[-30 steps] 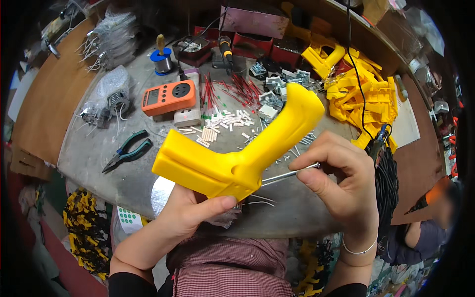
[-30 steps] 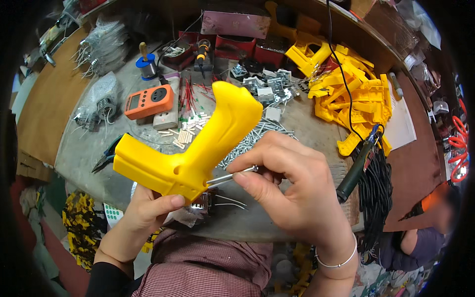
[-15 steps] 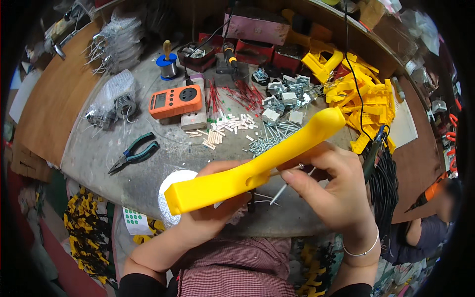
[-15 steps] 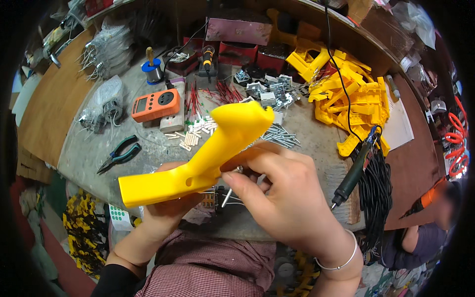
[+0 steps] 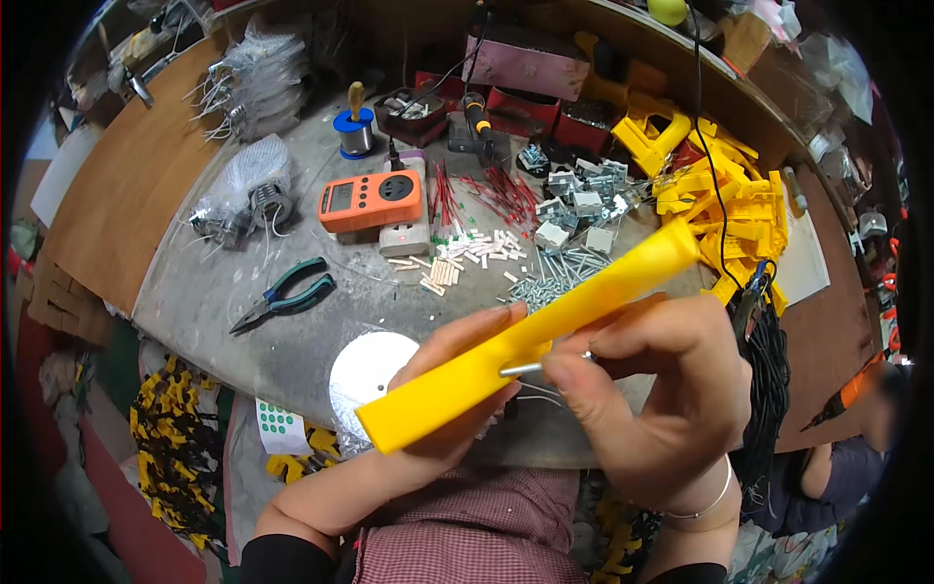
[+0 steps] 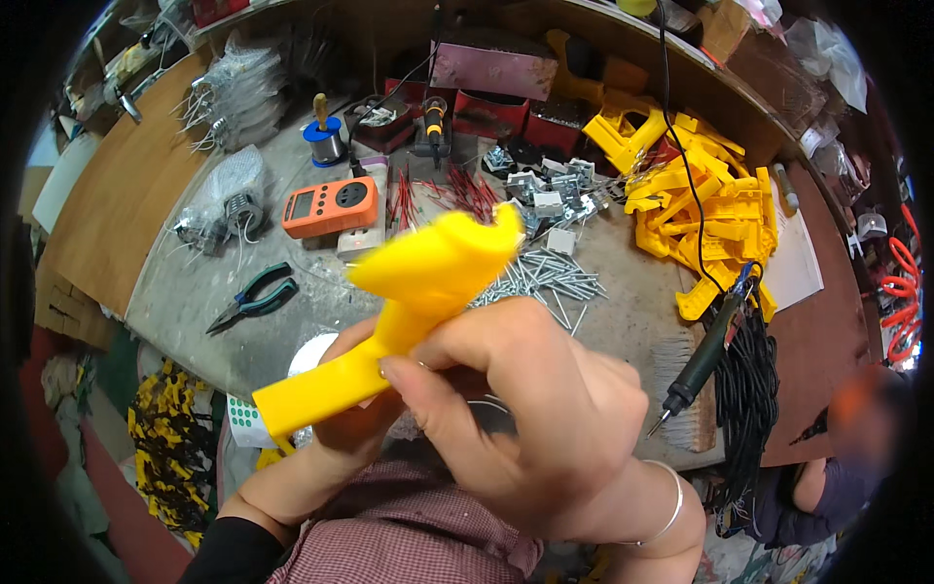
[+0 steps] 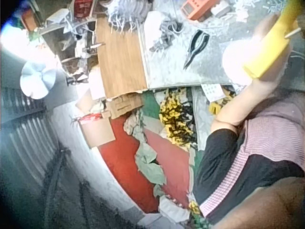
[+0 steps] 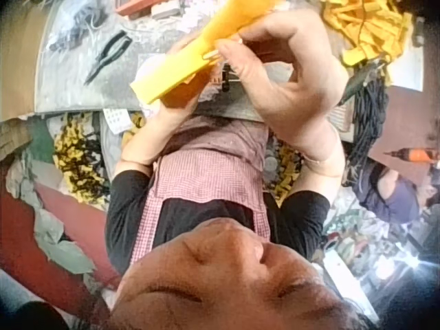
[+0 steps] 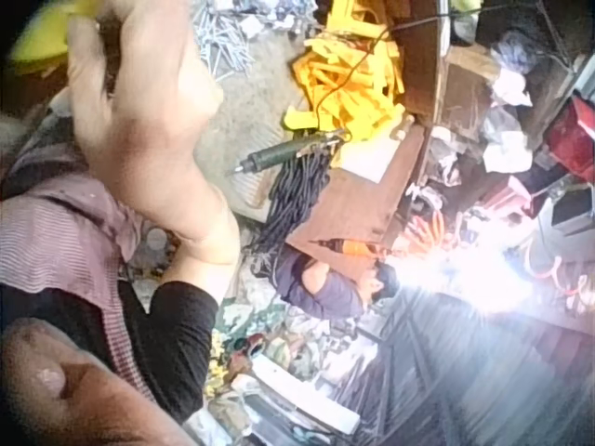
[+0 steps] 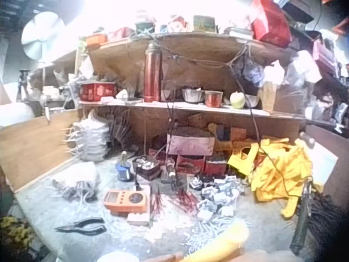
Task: Soldering internal wires and assembling the plastic housing of a yellow handheld electronic tool using an electric screwdriver.
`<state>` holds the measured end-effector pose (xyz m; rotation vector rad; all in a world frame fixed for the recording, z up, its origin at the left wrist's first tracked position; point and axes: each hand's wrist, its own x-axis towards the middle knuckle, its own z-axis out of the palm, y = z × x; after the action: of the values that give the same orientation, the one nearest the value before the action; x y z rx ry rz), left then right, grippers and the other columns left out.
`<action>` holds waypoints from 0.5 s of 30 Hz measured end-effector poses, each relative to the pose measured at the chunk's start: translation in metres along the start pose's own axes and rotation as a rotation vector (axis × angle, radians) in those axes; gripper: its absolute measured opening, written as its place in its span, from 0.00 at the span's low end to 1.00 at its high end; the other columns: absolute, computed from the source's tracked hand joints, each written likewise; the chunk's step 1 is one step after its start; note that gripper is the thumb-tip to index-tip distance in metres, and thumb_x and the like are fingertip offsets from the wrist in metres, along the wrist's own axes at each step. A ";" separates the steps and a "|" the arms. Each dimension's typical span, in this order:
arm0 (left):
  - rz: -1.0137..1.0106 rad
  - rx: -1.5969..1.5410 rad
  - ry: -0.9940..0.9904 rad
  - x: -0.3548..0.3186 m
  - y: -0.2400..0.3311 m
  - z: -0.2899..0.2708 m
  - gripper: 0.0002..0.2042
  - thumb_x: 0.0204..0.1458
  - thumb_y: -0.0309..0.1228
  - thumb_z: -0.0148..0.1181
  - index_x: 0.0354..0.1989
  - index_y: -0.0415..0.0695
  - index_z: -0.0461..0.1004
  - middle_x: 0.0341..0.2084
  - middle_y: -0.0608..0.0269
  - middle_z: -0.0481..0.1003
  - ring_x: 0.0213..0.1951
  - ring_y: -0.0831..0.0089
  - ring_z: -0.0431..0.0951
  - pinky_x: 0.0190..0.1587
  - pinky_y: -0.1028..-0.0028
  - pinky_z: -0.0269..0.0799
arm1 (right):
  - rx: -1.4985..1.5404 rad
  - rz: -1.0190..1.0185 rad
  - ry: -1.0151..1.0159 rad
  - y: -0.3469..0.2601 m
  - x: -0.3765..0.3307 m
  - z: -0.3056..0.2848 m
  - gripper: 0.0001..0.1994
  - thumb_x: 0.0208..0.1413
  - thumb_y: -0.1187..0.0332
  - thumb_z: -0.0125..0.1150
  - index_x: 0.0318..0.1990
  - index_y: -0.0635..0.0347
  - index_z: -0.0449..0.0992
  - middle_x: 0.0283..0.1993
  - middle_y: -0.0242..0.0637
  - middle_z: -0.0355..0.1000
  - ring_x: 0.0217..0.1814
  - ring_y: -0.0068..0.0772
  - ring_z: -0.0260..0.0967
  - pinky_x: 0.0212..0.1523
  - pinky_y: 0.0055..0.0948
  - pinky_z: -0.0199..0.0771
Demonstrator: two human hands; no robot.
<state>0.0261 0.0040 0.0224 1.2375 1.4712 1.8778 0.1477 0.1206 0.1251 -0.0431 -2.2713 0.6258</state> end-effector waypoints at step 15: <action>-0.415 -0.389 -0.452 0.043 0.024 -0.017 0.33 0.48 0.33 0.72 0.60 0.36 0.63 0.51 0.54 0.74 0.55 0.64 0.75 0.58 0.66 0.69 | -0.826 0.009 -0.465 0.018 -0.015 -0.030 0.24 0.39 0.74 0.65 0.50 0.58 0.76 0.44 0.37 0.70 0.48 0.42 0.69 0.56 0.41 0.65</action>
<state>-0.0054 0.0209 0.0603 0.9904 0.9705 1.4021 0.1759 0.1461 0.1248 -0.3369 -2.8297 -0.3785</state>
